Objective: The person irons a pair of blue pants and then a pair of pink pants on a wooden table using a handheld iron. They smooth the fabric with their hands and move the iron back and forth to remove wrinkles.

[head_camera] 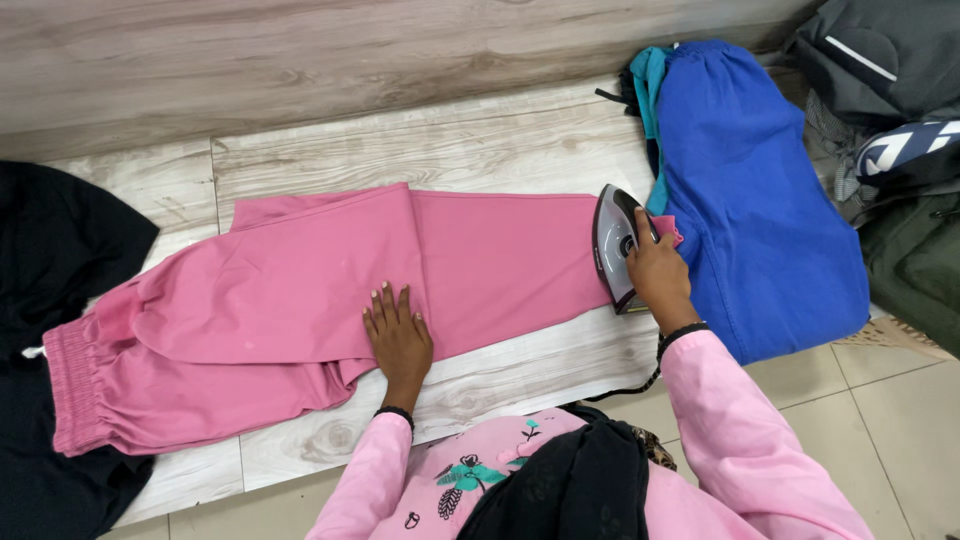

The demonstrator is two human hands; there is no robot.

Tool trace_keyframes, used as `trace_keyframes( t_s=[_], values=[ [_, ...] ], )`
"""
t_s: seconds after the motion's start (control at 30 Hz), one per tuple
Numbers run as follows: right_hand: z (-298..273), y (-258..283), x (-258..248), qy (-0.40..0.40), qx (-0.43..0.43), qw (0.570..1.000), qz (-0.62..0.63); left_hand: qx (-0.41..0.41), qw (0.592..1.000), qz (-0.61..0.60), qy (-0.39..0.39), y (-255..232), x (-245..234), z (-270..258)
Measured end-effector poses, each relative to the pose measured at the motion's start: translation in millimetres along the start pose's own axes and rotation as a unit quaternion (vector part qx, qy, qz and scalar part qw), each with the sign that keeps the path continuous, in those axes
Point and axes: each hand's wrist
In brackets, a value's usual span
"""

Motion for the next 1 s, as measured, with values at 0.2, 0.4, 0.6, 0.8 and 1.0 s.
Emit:
trace_keyframes(
  t_s=[0.2,0.4,0.6,0.8,1.0],
  values=[
    [-1.0,-23.3,3.5,-0.009,-0.022,0.999,-0.039,0.013,0.998,-0.030,0.062,-13.3,-8.2,-3.5],
    [24.5,-33.4,4.6,-0.011,0.007,0.999,-0.030,0.020,0.987,0.116,0.113,-44.3,19.7,-5.2],
    [18.0,-18.1,6.9,-0.065,-0.065,0.994,0.058,-0.058,0.980,-0.122,0.145,-7.9,-4.4,17.2],
    [-25.1,76.9,10.9,-0.032,-0.138,0.982,0.123,-0.298,0.851,-0.406,-0.147,129.3,-118.0,60.6],
    [-53.6,181.7,20.8,0.061,-0.220,0.968,0.104,-0.179,0.942,-0.035,-0.283,120.4,-140.9,38.9]
  ],
)
Point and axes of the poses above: each hand's wrist, its own z-axis towards the middle knuckle, its own x-axis out of the palm, y = z × x, and after that the axes turned 5 degrees about -x, right-handed
